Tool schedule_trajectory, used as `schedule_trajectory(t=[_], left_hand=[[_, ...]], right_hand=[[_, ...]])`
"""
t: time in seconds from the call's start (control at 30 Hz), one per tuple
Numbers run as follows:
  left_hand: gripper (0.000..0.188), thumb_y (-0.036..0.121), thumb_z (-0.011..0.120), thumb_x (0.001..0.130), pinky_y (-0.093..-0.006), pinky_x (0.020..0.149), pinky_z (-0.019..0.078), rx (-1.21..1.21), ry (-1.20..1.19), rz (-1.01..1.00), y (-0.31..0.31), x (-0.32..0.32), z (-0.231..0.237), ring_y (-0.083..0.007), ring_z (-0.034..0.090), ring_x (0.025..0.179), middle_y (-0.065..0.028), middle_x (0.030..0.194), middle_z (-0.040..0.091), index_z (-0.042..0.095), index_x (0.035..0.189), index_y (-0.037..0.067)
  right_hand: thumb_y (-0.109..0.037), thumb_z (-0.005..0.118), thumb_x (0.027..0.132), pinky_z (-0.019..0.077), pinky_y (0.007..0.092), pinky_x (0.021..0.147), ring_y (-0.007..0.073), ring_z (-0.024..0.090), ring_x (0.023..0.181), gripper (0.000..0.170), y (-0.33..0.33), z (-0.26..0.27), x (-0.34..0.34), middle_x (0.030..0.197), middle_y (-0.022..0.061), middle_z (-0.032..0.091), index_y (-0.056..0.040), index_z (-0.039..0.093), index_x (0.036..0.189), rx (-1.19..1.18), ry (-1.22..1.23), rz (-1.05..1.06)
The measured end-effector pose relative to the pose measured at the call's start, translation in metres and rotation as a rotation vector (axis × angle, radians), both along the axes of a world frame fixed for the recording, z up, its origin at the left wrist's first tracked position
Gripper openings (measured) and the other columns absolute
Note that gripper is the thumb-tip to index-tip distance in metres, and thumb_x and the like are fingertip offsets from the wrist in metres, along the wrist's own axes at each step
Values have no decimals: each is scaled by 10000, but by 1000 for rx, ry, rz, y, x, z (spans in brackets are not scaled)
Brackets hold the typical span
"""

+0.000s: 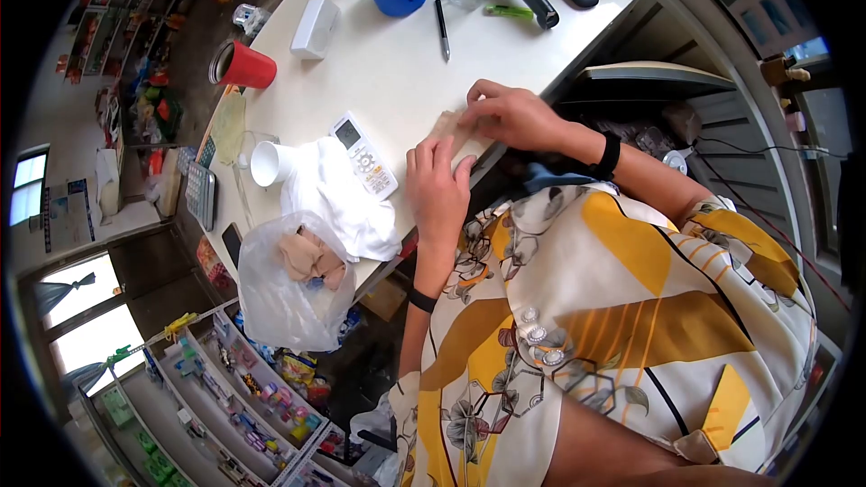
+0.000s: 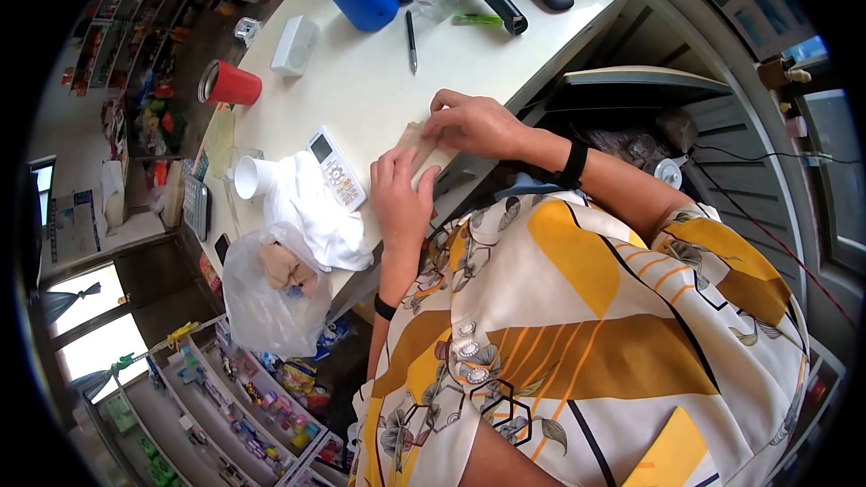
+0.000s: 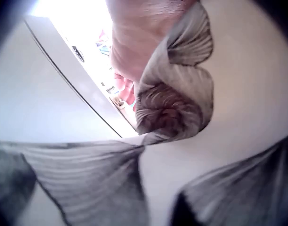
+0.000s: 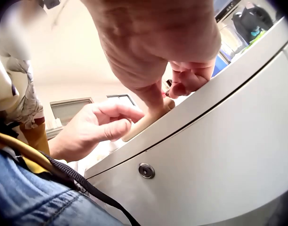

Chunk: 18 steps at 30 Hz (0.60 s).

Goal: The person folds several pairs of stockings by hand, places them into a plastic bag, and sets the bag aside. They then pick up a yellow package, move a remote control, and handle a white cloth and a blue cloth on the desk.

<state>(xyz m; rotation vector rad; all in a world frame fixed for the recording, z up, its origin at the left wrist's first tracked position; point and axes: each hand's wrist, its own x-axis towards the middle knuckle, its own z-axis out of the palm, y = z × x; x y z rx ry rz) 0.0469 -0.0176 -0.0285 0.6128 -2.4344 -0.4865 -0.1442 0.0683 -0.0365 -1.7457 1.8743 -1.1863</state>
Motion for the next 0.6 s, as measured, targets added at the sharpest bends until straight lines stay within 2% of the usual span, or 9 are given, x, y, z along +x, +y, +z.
schedule_trajectory(t=[0.1, 0.2, 0.3, 0.33, 0.4, 0.43, 0.47, 0.53, 0.6], left_hand=[[156, 90, 686, 878, -414, 788, 498, -46, -36, 24, -8, -3, -6, -320, 596, 931, -121, 984, 606, 649, 1007, 12], [123, 88, 678, 886, -416, 755, 511, 56, -7, 89, -15, -4, -14, -310, 608, 890, -106, 954, 619, 647, 983, 17], [122, 62, 692, 869, -404, 728, 521, 321, 114, 140, -11, -7, -8, -314, 633, 833, -116, 912, 647, 669, 975, 6], [129, 52, 700, 860, -398, 719, 524, 427, 164, 153, -7, -9, -2, -318, 642, 812, -123, 898, 658, 678, 977, 0], [111, 60, 690, 873, -402, 732, 526, 194, 162, 12, 0, -12, 6, -312, 635, 847, -116, 915, 648, 664, 971, 17], [102, 65, 684, 879, -404, 738, 526, 73, 161, -42, 4, -12, 8, -309, 631, 864, -112, 923, 643, 658, 968, 25], [119, 71, 697, 873, -398, 739, 526, 76, 153, -52, 7, -11, 9, -317, 631, 857, -111, 916, 642, 656, 971, 18], [121, 58, 710, 879, -349, 676, 528, 182, 219, -44, 8, -5, 9, -259, 660, 763, -126, 931, 661, 675, 978, -2], [131, 72, 705, 894, -342, 673, 527, 211, 306, 69, 7, 1, 17, -244, 655, 757, -124, 954, 660, 672, 1000, 1]], right_hand=[[-70, 706, 866, 506, 324, 698, 170, 650, 851, 134, -5, 6, 3, 1007, 78, 656, -69, 710, 1001, 60, -80, -70], [-150, 648, 960, 541, 304, 742, 155, 669, 939, 172, -5, 32, 4, 1101, 115, 672, -13, 689, 1057, 599, -644, -146], [-284, 602, 1016, 570, 310, 818, 152, 675, 965, 358, 1, 20, 6, 1141, 152, 668, 60, 637, 1111, 613, -1121, 14], [-300, 593, 1020, 568, 311, 845, 155, 671, 983, 377, 1, 15, 11, 1134, 138, 670, 57, 624, 1136, 546, -1181, 36], [-333, 576, 1028, 565, 314, 900, 161, 664, 1020, 416, -2, 3, 22, 1120, 108, 673, 52, 598, 1184, 413, -1300, 86], [-304, 561, 1037, 552, 330, 937, 162, 656, 1035, 380, -3, 0, 23, 1137, 93, 668, 33, 591, 1210, 372, -1257, 119], [-289, 554, 1041, 548, 332, 948, 163, 656, 1037, 365, -5, -1, 24, 1144, 94, 665, 27, 588, 1219, 364, -1272, 91], [-260, 538, 1048, 539, 336, 970, 165, 657, 1040, 337, -7, 3, 24, 1159, 95, 659, 15, 584, 1237, 370, -1298, 70], [-215, 521, 1053, 533, 347, 982, 174, 656, 1052, 303, -6, 16, 26, 1162, 95, 658, 8, 584, 1249, 373, -1340, 87]])
